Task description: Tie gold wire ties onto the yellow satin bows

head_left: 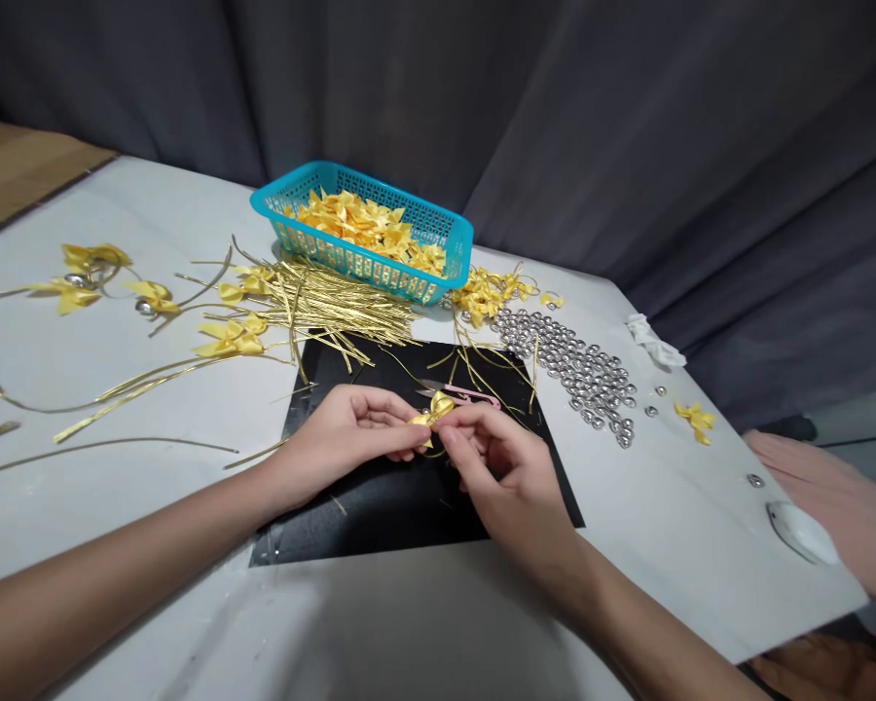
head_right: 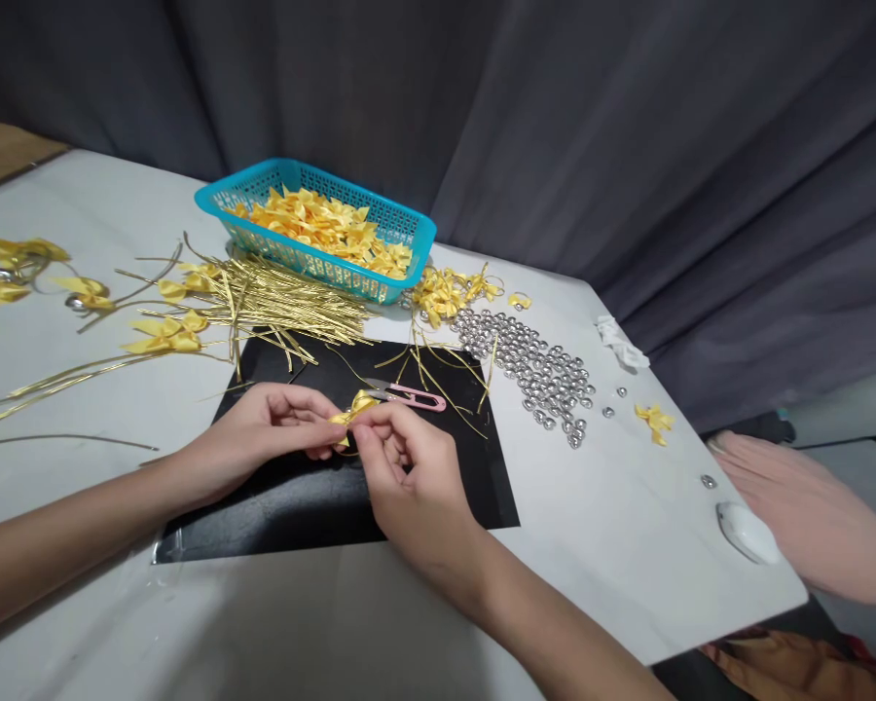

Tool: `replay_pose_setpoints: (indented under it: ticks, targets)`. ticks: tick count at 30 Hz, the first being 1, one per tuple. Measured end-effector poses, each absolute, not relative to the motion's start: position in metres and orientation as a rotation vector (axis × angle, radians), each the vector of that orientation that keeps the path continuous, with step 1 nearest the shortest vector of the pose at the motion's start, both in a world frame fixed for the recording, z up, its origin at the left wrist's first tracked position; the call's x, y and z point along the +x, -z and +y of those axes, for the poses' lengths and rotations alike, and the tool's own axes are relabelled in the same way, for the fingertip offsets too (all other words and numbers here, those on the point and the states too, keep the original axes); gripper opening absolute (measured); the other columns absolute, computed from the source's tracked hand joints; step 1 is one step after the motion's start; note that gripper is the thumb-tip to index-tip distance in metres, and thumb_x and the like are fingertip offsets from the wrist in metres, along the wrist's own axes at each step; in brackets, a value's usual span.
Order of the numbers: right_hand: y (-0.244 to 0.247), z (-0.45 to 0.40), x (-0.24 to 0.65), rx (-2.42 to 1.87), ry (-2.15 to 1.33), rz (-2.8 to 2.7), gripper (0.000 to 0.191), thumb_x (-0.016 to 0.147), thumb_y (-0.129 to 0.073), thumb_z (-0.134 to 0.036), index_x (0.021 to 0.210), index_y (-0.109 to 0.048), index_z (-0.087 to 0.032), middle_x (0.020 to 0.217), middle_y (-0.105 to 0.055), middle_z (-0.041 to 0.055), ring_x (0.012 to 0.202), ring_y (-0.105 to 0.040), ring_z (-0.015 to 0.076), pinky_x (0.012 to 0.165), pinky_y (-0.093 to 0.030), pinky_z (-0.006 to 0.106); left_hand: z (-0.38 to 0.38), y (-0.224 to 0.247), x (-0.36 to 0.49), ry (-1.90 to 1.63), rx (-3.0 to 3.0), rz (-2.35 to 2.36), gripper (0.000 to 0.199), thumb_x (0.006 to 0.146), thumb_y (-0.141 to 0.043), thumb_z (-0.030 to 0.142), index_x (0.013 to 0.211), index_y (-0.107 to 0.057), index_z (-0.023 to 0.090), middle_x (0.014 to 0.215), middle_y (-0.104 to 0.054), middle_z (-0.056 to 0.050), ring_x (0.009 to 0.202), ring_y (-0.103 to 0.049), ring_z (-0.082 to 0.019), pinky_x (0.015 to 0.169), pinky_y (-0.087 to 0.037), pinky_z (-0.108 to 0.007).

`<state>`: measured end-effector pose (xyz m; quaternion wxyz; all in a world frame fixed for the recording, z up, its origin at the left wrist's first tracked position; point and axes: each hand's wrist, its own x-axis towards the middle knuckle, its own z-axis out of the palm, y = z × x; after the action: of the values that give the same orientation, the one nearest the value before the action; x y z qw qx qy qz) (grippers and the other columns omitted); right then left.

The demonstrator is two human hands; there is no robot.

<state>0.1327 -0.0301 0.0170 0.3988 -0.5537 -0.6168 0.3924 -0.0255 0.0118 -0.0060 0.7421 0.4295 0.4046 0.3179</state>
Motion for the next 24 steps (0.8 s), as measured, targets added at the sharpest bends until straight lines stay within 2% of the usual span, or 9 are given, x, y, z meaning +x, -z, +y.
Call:
replay_pose_setpoints:
  ticks: [7,16,24]
  targets:
    - [-0.0251,-0.0291,0.1396,-1.367,-0.812,-1.763,0.010,0.081,-0.051,-0.017,0.077,-0.061,-0.015,0.061,-0.056,-0.0010,0.046,-0.039,0.0057,0.044,-0.031,0.020,0.0118,0.0040,-0.0268,-0.697,0.947,0.882,0.011,0.064,-0.075,0.021,0.069,-0.069,0.013,0.060,-0.069,0.001,0.054,-0.059,-0.005,0.056,-0.046,-0.014]
    - [-0.0235,-0.0254,0.1381,-1.386,-1.044,-1.577,0.012,0.082,-0.053,-0.025,0.081,-0.060,-0.015,0.066,-0.057,0.0000,0.048,-0.037,0.0055,0.042,-0.029,0.018,0.0141,0.0019,-0.0276,-0.638,0.953,0.868,0.011,0.062,-0.076,0.018,0.069,-0.069,0.013,0.056,-0.066,0.003,0.052,-0.056,-0.003,0.053,-0.042,-0.012]
    - [-0.0196,-0.0264,0.1372,-1.394,-0.973,-1.674,0.012,0.083,-0.051,-0.022,0.081,-0.061,-0.015,0.064,-0.056,-0.0005,0.049,-0.039,0.0063,0.045,-0.032,0.019,0.0129,-0.0005,-0.0264,-0.642,1.008,0.931,0.010,0.056,-0.070,0.011,0.065,-0.065,0.012,0.050,-0.063,0.004,0.048,-0.055,-0.005,0.051,-0.041,-0.014]
